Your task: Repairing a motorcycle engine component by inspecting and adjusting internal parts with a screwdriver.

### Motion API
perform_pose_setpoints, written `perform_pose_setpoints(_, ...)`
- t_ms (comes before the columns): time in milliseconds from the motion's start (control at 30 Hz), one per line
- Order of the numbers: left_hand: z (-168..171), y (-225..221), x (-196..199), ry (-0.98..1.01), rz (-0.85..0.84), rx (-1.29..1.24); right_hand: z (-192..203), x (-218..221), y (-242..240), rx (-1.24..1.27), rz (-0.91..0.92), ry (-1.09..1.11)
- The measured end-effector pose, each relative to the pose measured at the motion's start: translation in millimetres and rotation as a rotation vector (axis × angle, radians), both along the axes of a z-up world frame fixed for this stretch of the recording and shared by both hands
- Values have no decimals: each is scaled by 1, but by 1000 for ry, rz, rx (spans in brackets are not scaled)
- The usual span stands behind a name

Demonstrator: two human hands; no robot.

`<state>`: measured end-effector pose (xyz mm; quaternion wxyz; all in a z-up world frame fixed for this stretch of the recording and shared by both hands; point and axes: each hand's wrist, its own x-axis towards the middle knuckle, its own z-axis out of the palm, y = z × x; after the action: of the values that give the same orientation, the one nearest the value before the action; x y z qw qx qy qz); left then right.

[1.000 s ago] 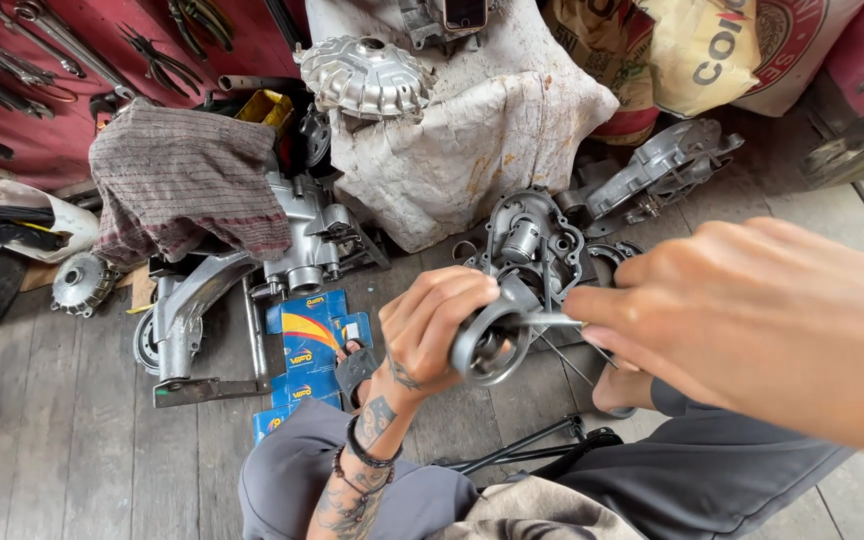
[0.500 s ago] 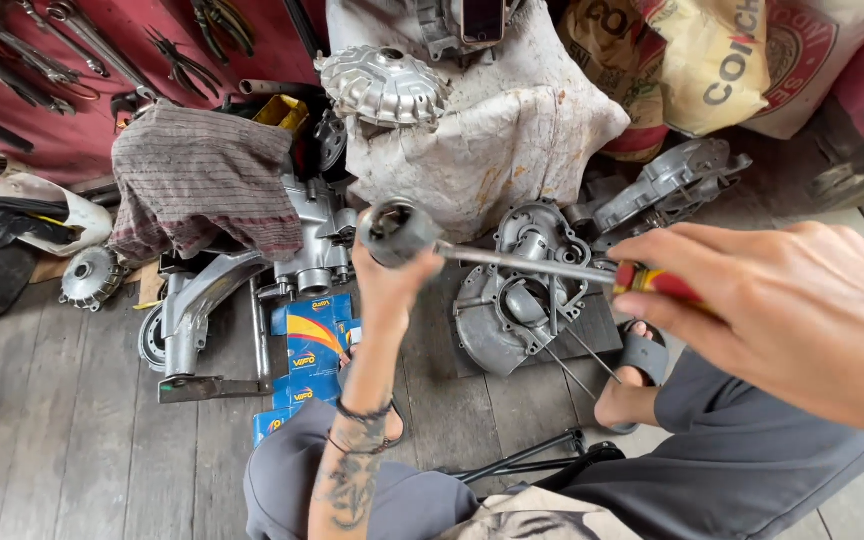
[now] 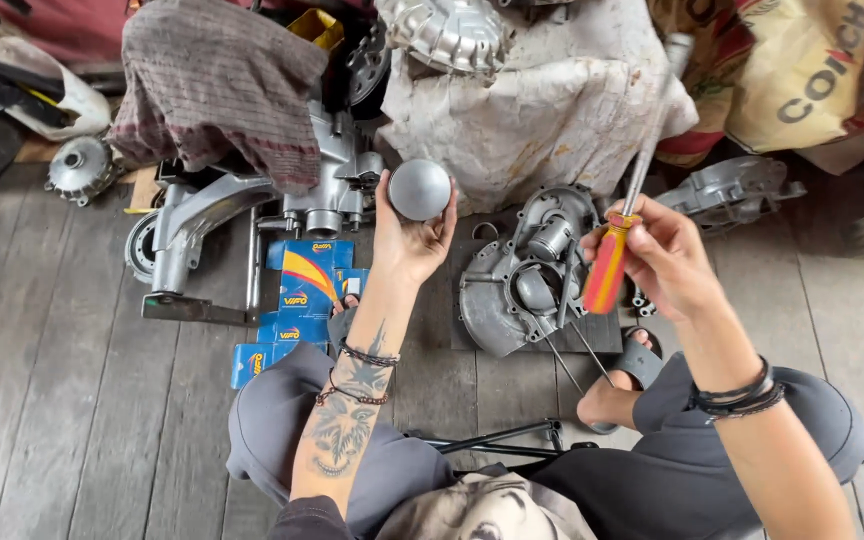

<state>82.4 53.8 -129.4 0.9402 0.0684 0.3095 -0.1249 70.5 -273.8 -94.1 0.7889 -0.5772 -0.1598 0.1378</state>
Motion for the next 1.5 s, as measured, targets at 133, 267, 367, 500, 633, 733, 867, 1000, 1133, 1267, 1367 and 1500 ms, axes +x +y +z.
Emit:
perform_pose_setpoints(133, 16, -8, -10, 46, 102, -101, -5, -12, 18, -25, -51, 70)
perform_pose_setpoints(267, 26, -4, -9, -13, 97, -110, 12, -10, 39, -46, -170, -100)
perform_pose_setpoints(367, 17, -1, -7, -13, 60, -74, 18, -13, 46, -134, -199, -295)
perform_pose_setpoints(500, 8, -10, -4, -9, 53, -46, 32, -14, 76, -89, -302, -480)
perform_pose_setpoints(633, 10, -26, -7, -34, -2, 39, 34, -9, 100, -155, -355, -736)
perform_pose_setpoints(733, 9, -27, -8, -65, -54, 85, 34, -9, 120, -200, -345, -815)
perform_pose_setpoints(867, -6, -18, -3, -97, -47, 128, 34, -11, 116, -144, -390, -946)
perform_pose_setpoints(1000, 1, -21, -11, -105, -60, 156, 31, -6, 111, -417, -389, -1017)
perform_pose_setpoints(1133, -2, -19, -10, -120, -70, 184, 32, -8, 113, -317, -412, -1006)
perform_pose_setpoints(1267, 1, -22, -12, -127, -89, 223, 16, 0, 112, -423, -404, -1077)
perform_pose_setpoints(1367, 6, -24, -14, -126, -86, 173, 21, -6, 110, -387, -503, -1102)
perform_pose_setpoints(1500, 6, -25, -14, -135, -90, 195, 25, -3, 114, -323, -511, -1131)
